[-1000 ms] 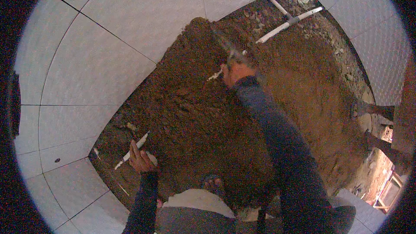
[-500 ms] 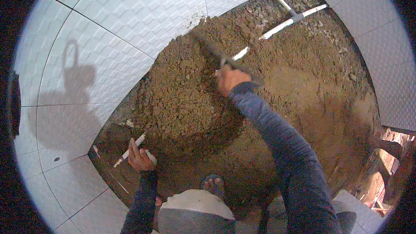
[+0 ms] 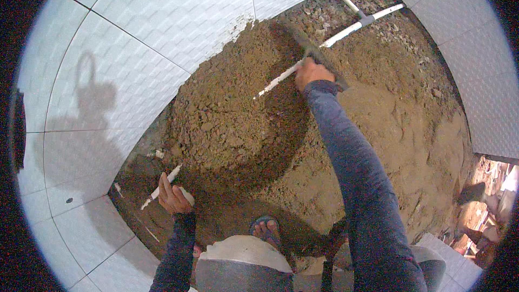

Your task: The person uses a trowel to spread and level a pile of sand on the floor of a tiled room. They repeatedly smooth the surface, working around a white PVC pipe and a small white cup.

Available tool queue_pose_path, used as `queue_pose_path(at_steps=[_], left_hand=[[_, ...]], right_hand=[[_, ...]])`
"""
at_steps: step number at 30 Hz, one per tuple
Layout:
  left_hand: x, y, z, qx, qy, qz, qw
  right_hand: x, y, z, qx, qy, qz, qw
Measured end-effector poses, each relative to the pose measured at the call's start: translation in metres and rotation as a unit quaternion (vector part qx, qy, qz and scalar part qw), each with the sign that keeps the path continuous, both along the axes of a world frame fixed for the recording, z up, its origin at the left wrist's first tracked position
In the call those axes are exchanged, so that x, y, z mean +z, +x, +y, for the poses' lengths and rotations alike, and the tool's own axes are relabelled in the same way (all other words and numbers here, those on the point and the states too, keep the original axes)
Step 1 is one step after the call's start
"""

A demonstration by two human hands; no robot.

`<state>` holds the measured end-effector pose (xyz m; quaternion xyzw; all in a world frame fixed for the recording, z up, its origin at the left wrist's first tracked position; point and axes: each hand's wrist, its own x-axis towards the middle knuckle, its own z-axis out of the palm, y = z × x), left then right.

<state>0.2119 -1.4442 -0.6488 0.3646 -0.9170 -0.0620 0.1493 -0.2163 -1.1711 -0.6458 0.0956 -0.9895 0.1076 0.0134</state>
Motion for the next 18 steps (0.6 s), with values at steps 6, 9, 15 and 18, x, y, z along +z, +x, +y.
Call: queue_pose_path(at_steps=[6, 9, 15, 18], left_hand=[[-0.003, 0.015, -0.006, 0.009, -0.033, -0.008, 0.999], [0.002, 0.010, -0.004, 0.007, -0.032, -0.009, 0.999], [0.000, 0.003, 0.000, -0.004, -0.002, -0.004, 1.000], [0.000, 0.017, -0.006, 0.007, -0.005, -0.008, 1.000]], right_hand=[[0.016, 0.089, -0.017, 0.245, 0.023, -0.081, 0.966], [0.016, 0.077, -0.001, 0.165, -0.006, -0.033, 0.986], [-0.009, 0.015, -0.010, 0.097, -0.014, -0.032, 0.995], [0.010, 0.089, -0.023, 0.325, 0.046, -0.115, 0.937]])
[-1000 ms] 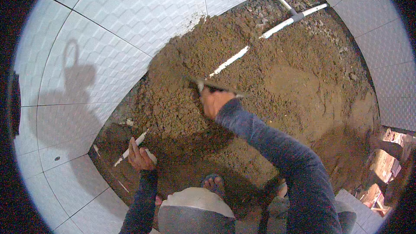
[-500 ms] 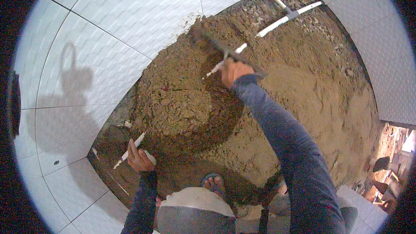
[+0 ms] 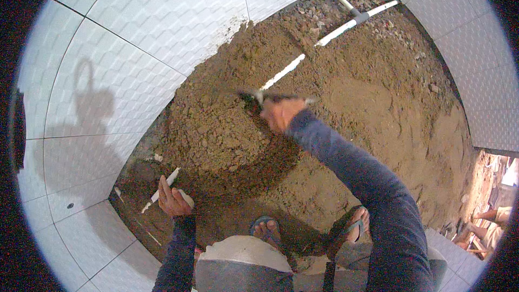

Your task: The person uses a trowel to spread and level a pile of sand on the floor of a tiled room. They repeatedly smooth the surface, working around a white PVC pipe and a small white cup.

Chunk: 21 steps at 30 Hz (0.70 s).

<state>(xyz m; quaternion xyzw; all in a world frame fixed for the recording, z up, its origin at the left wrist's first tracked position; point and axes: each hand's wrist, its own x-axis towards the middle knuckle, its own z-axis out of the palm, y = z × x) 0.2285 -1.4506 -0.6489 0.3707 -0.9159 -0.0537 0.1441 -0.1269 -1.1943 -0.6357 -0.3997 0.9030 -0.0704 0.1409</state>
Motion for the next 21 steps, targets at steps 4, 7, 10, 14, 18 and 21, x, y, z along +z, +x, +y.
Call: queue_pose_path(at_steps=[4, 7, 10, 14, 18, 21], left_hand=[[0.004, -0.003, 0.000, -0.009, -0.005, -0.001, 1.000], [-0.003, -0.007, 0.001, -0.013, -0.014, 0.017, 1.000], [0.000, -0.011, 0.004, -0.004, -0.013, 0.005, 1.000], [-0.001, 0.001, -0.002, -0.002, -0.006, -0.007, 1.000], [-0.002, -0.004, -0.002, -0.023, 0.006, 0.005, 1.000], [-0.006, -0.004, -0.003, -0.026, 0.005, 0.011, 1.000]], right_hand=[[0.009, 0.005, 0.007, -0.163, -0.040, 0.023, 0.986], [0.005, -0.032, -0.007, -0.346, -0.056, 0.099, 0.931], [-0.007, -0.026, -0.029, -0.320, -0.027, 0.072, 0.944], [0.013, 0.036, -0.039, -0.114, -0.066, -0.029, 0.991], [0.011, 0.000, -0.029, -0.294, -0.086, 0.064, 0.950], [-0.006, -0.016, -0.040, -0.291, -0.082, 0.060, 0.951]])
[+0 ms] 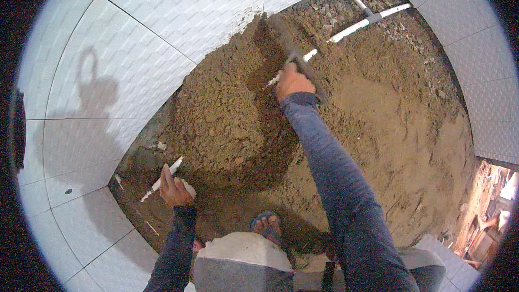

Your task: The person uses a trowel to spread and level a pile of sand on the floor of a tiled room. They repeatedly smooth the surface, working around a white PVC pipe and a small white cup.

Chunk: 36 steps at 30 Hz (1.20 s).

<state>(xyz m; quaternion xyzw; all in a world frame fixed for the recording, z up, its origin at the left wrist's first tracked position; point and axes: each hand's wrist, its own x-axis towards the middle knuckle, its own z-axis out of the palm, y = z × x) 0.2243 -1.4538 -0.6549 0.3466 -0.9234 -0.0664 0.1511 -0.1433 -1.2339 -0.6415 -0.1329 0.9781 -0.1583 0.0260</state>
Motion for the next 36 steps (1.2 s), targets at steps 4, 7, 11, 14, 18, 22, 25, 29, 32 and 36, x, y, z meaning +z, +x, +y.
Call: queue_pose_path(at_steps=[4, 7, 11, 14, 18, 22, 25, 29, 32, 36], left_hand=[[-0.003, 0.007, -0.002, 0.009, 0.004, 0.005, 1.000], [-0.001, 0.008, -0.002, 0.008, -0.020, -0.018, 1.000], [0.006, 0.000, 0.005, 0.012, 0.013, 0.013, 1.000], [0.002, -0.003, 0.002, 0.019, 0.002, 0.025, 0.999], [0.007, -0.005, 0.006, 0.040, -0.006, 0.023, 0.999], [0.008, 0.000, 0.006, 0.041, -0.025, 0.013, 0.999], [0.005, 0.010, -0.001, 0.039, -0.018, 0.011, 0.999], [0.005, 0.001, 0.003, 0.037, -0.038, 0.029, 0.998], [-0.001, -0.007, 0.005, 0.023, -0.036, 0.004, 0.999], [-0.010, 0.012, -0.004, 0.024, -0.087, -0.046, 0.995]], right_hand=[[0.015, 0.063, 0.000, 0.208, 0.010, -0.077, 0.975], [0.029, 0.074, 0.009, 0.179, 0.002, -0.034, 0.983], [0.012, 0.028, 0.004, 0.019, -0.021, -0.014, 0.999], [0.001, 0.075, -0.026, 0.172, 0.040, -0.104, 0.979], [0.019, 0.109, -0.029, 0.224, -0.014, -0.113, 0.968], [0.032, 0.118, -0.022, 0.286, -0.006, -0.104, 0.953], [0.044, 0.116, -0.019, 0.253, -0.023, -0.109, 0.961], [0.025, 0.078, -0.022, 0.111, -0.068, -0.071, 0.989], [0.002, 0.080, -0.035, 0.197, -0.036, -0.080, 0.977], [0.037, 0.124, -0.041, 0.273, -0.030, -0.094, 0.957]])
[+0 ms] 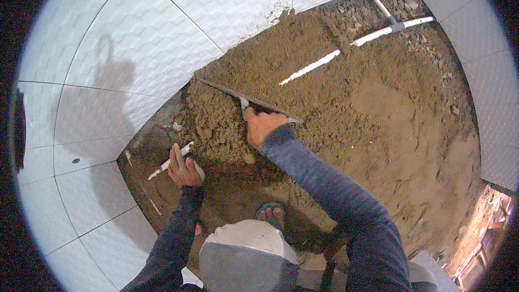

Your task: The person uses a trowel to spread and level a pile of sand on the floor of a tiled room. They repeatedly smooth the surface, working around a white PVC pipe and a small white cup.

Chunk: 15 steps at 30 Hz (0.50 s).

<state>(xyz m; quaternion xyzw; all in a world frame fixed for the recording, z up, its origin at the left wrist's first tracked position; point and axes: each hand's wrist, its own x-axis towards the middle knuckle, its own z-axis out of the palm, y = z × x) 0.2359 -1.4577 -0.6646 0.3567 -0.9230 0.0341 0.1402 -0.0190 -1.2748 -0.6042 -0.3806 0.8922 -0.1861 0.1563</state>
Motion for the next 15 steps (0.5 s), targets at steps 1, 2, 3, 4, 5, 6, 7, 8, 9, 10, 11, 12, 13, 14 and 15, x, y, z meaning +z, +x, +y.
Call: queue_pose_path(at_steps=[1, 2, 3, 4, 5, 6, 7, 8, 9, 10, 11, 12, 13, 14, 15], left_hand=[[0.005, 0.002, 0.000, 0.014, 0.021, 0.000, 1.000], [0.007, 0.005, 0.000, 0.030, 0.041, -0.001, 0.999], [0.006, 0.001, 0.001, 0.020, 0.052, 0.019, 0.998], [0.008, -0.003, -0.002, 0.014, 0.058, 0.031, 0.998], [0.006, -0.005, 0.000, 0.009, 0.068, 0.042, 0.997], [0.008, -0.007, 0.002, 0.015, 0.070, 0.031, 0.997], [0.011, -0.009, 0.001, 0.021, 0.070, 0.021, 0.997], [0.013, -0.006, 0.002, 0.027, 0.071, 0.011, 0.997], [0.011, -0.004, 0.000, 0.030, 0.069, 0.002, 0.997], [0.010, -0.001, -0.001, 0.034, 0.068, -0.005, 0.997], [0.009, 0.000, -0.002, 0.037, 0.066, -0.013, 0.997], [0.009, 0.003, -0.003, 0.037, 0.073, -0.010, 0.997], [0.011, 0.000, -0.002, 0.038, 0.081, -0.003, 0.996], [0.012, -0.002, -0.001, 0.038, 0.088, 0.003, 0.995], [0.013, -0.002, -0.001, 0.035, 0.083, 0.011, 0.996]], right_hand=[[0.011, 0.003, 0.007, -0.033, -0.022, -0.011, 0.999], [0.021, 0.007, 0.014, -0.063, -0.043, -0.022, 0.997], [0.028, 0.013, 0.028, -0.118, -0.051, -0.033, 0.991], [0.031, 0.023, 0.039, -0.169, -0.061, -0.051, 0.982], [0.025, 0.037, 0.053, -0.210, -0.082, -0.121, 0.967], [0.018, 0.050, 0.065, -0.251, -0.101, -0.188, 0.944], [0.010, 0.063, 0.068, -0.291, -0.119, -0.254, 0.915], [0.001, 0.079, 0.061, -0.281, -0.087, -0.228, 0.928], [-0.009, 0.091, 0.048, -0.270, -0.059, -0.195, 0.941], [-0.015, 0.101, 0.034, -0.258, -0.033, -0.161, 0.952], [-0.020, 0.105, 0.020, -0.267, -0.011, -0.154, 0.951], [-0.021, 0.104, 0.011, -0.259, 0.004, -0.159, 0.953], [-0.022, 0.099, 0.003, -0.249, 0.020, -0.160, 0.955], [-0.022, 0.096, -0.003, -0.241, 0.035, -0.161, 0.956], [-0.019, 0.095, -0.007, -0.238, 0.017, -0.150, 0.960]])
